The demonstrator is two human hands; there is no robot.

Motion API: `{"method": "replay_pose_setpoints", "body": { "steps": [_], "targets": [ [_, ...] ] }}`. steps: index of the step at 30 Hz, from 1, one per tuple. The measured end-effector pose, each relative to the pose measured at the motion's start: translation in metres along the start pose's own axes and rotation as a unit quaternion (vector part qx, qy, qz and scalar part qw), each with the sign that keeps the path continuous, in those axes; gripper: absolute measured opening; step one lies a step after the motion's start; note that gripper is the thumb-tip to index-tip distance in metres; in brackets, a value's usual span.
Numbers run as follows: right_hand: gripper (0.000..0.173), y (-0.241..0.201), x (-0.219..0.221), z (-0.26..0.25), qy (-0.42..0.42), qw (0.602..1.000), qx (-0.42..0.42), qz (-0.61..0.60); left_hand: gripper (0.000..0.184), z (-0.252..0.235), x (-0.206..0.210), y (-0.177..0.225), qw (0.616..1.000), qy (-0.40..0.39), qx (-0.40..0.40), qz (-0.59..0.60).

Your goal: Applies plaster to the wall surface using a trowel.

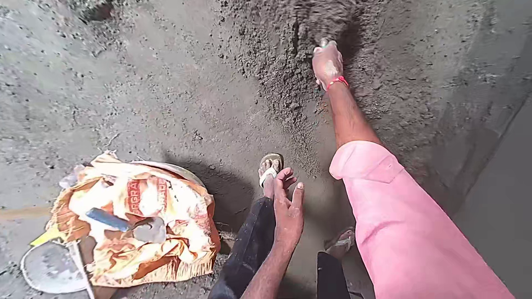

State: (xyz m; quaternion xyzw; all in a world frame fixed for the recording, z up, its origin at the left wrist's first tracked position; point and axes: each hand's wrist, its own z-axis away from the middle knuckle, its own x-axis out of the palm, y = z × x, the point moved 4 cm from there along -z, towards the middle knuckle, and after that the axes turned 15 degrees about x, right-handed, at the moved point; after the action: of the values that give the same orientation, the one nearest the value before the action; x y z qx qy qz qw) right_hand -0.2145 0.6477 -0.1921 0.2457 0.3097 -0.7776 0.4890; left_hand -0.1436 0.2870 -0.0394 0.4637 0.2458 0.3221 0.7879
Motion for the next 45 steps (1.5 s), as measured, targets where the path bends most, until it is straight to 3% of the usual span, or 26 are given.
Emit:
{"method": "replay_pose_setpoints", "body": {
  "steps": [2, 5, 8, 10, 13, 15, 17, 18, 19, 21, 26, 29, 32, 36, 38, 40, 43, 45],
  "targets": [
    [0.047, 0.007, -0.017, -0.003, 0.022, 0.998, -0.016, 0.056, 0.05, 0.004, 0.006, -0.003, 1.0, -0.01, 0.002, 0.003],
    [0.048, 0.083, -0.014, 0.006, 0.032, 0.996, 0.019, -0.085, 0.048, 0.017, 0.012, -0.006, 1.0, -0.014, -0.003, 0.005],
    [0.042, 0.223, 0.023, 0.051, -0.068, 0.953, 0.042, -0.291, 0.048, 0.025, 0.016, -0.005, 0.999, -0.027, -0.016, 0.008],
    [0.036, 0.338, 0.058, 0.105, -0.091, 0.926, 0.101, -0.352, 0.048, 0.028, 0.016, -0.007, 0.999, -0.032, -0.021, 0.012],
    [0.046, 0.497, 0.124, 0.218, -0.087, 0.866, 0.258, -0.419, 0.047, 0.031, 0.014, -0.009, 0.999, -0.034, -0.031, 0.004],
    [0.054, 0.557, 0.167, 0.288, -0.093, 0.807, 0.303, -0.499, 0.045, 0.034, 0.014, -0.006, 0.998, -0.043, -0.036, -0.003],
    [0.048, 0.537, 0.179, 0.327, -0.116, 0.758, 0.292, -0.572, 0.045, 0.036, 0.014, -0.003, 0.998, -0.056, -0.043, 0.0],
    [0.046, 0.484, 0.155, 0.331, -0.139, 0.748, 0.47, -0.447, 0.045, 0.037, 0.014, -0.002, 0.997, -0.062, -0.046, 0.004],
    [0.045, 0.447, 0.149, 0.329, -0.149, 0.728, 0.525, -0.415, 0.046, 0.039, 0.013, -0.001, 0.997, -0.062, -0.049, 0.008],
    [0.047, 0.401, 0.172, 0.307, -0.141, 0.734, 0.443, -0.495, 0.046, 0.034, 0.009, -0.001, 0.998, -0.044, -0.037, 0.018],
    [0.064, 0.283, 0.241, 0.204, -0.157, 0.804, 0.227, -0.526, 0.048, 0.011, -0.016, 0.005, 0.999, 0.039, 0.023, -0.026],
    [0.059, 0.175, 0.213, 0.153, -0.158, 0.848, 0.247, -0.442, 0.051, 0.0, -0.031, 0.005, 0.996, 0.079, 0.028, -0.035],
    [0.046, 0.07, 0.149, 0.122, -0.166, 0.868, 0.172, -0.435, 0.052, -0.006, -0.037, 0.0, 0.995, 0.099, 0.022, -0.027],
    [0.045, 0.013, 0.106, 0.095, -0.156, 0.919, 0.083, -0.352, 0.054, 0.0, -0.04, -0.006, 0.994, 0.103, 0.018, -0.036],
    [0.047, 0.035, 0.104, 0.094, -0.141, 0.925, 0.075, -0.345, 0.053, 0.001, -0.036, -0.008, 0.995, 0.088, 0.03, -0.034],
    [0.046, 0.107, 0.115, 0.118, -0.148, 0.908, 0.098, -0.38, 0.053, 0.007, -0.033, -0.01, 0.996, 0.074, 0.029, -0.025],
    [0.041, 0.271, 0.151, 0.178, -0.177, 0.859, 0.184, -0.443, 0.053, 0.013, -0.032, -0.013, 0.998, 0.06, 0.019, -0.019],
    [0.042, 0.38, 0.17, 0.218, -0.145, 0.825, 0.241, -0.491, 0.052, 0.019, -0.033, -0.016, 0.999, 0.045, 0.016, -0.018]
  ]
}}
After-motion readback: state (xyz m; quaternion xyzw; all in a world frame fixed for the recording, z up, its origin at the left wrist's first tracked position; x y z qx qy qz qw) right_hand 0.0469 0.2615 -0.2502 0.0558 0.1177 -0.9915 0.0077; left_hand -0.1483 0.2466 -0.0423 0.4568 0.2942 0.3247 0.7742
